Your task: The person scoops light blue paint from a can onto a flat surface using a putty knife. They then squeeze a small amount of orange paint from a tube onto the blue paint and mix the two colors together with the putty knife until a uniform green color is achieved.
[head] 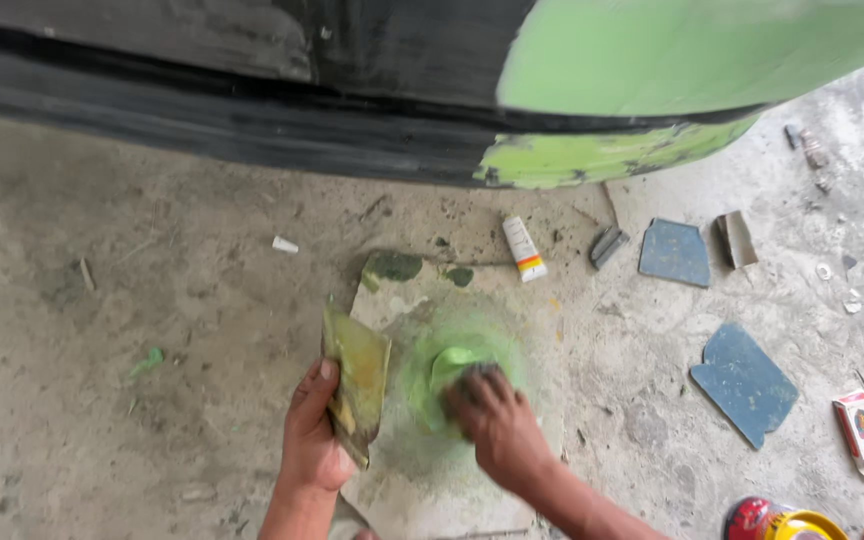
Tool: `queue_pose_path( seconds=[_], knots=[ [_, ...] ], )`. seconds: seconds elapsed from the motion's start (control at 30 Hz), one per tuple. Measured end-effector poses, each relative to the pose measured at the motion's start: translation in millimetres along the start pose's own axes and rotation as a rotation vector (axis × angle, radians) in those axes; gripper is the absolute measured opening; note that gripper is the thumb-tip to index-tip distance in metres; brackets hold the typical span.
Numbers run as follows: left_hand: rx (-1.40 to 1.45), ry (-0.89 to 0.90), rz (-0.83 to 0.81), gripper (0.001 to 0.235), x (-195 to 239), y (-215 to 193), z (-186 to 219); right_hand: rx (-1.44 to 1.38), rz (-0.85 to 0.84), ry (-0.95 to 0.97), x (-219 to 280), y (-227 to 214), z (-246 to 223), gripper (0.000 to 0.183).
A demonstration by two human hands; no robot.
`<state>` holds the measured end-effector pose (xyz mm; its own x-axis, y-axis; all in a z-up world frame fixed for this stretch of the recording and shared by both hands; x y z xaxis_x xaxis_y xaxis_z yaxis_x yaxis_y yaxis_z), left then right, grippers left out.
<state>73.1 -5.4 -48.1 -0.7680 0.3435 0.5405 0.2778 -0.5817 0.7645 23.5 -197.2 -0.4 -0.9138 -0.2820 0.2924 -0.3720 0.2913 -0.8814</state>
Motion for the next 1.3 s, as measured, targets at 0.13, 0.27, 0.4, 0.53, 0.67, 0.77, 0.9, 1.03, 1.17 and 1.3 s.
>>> queue_pose_path(
  seconds=[0.13, 0.27, 0.4, 0.53, 0.67, 0.77, 0.9, 1.03, 1.17, 1.3],
  knots=[
    [-0.009, -0.042, 0.052, 0.044, 1.8, -9.0, -5.5, 0.055, -0.079, -0.091, 3.3, 8.3, -3.1, 0.032],
    [-0.079, -0.055, 0.122, 0.036, 2.6, -3.8, -5.2, 0.114, -0.026, -0.154, -0.5, 32.5, 0.3, 0.040],
    [0.014, 0.025, 0.291, 0.034, 4.1, 3.2, -0.6, 0.004, -0.074, -0.076, -5.8, 25.5, 10.0, 0.021],
    [0.022, -0.034, 0.408, 0.043, -5.4, -26.7, -10.3, 0.122, 0.043, -0.193, -5.3, 46.0, 13.4, 0.023],
    [0.022, -0.033, 0.406, 0.034, -21.3, -52.2, -19.8, 0.033, 0.186, -0.223, -10.2, 7.8, 1.7, 0.034],
    [-0.039, 0.084, 0.428, 0.036, -14.8, -36.2, -14.9, 0.201, 0.225, -0.261, -3.9, 59.0, 14.6, 0.030],
    [-0.090, 0.061, 0.409, 0.042, -14.3, -31.4, -13.9, 0.019, 0.071, -0.103, -12.1, 59.5, 26.6, 0.032],
    [-0.026, 0.066, 0.444, 0.040, -11.4, -20.7, -13.0, 0.228, 0.200, -0.211, -14.7, 85.8, 35.7, 0.028],
    [0.082, 0.027, 0.532, 0.038, 2.1, 5.5, -12.5, 0.310, 0.366, -0.311, -10.2, 85.5, 30.5, 0.032],
    [0.021, -0.032, 0.494, 0.041, -10.3, -17.2, -16.9, 0.326, 0.447, -0.253, -9.5, 74.0, 33.8, 0.018]
  ],
)
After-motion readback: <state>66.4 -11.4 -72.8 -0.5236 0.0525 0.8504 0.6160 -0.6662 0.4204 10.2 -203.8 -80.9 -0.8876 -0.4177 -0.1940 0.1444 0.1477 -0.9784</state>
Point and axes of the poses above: each hand's wrist, its own x-axis away from the middle knuckle, its own y-axis out of the palm, z = x × y, the point moved 9 cm from there along -x, towards the middle knuckle, and after that the axes turned 9 degrees about -y, right-handed, at the moved point
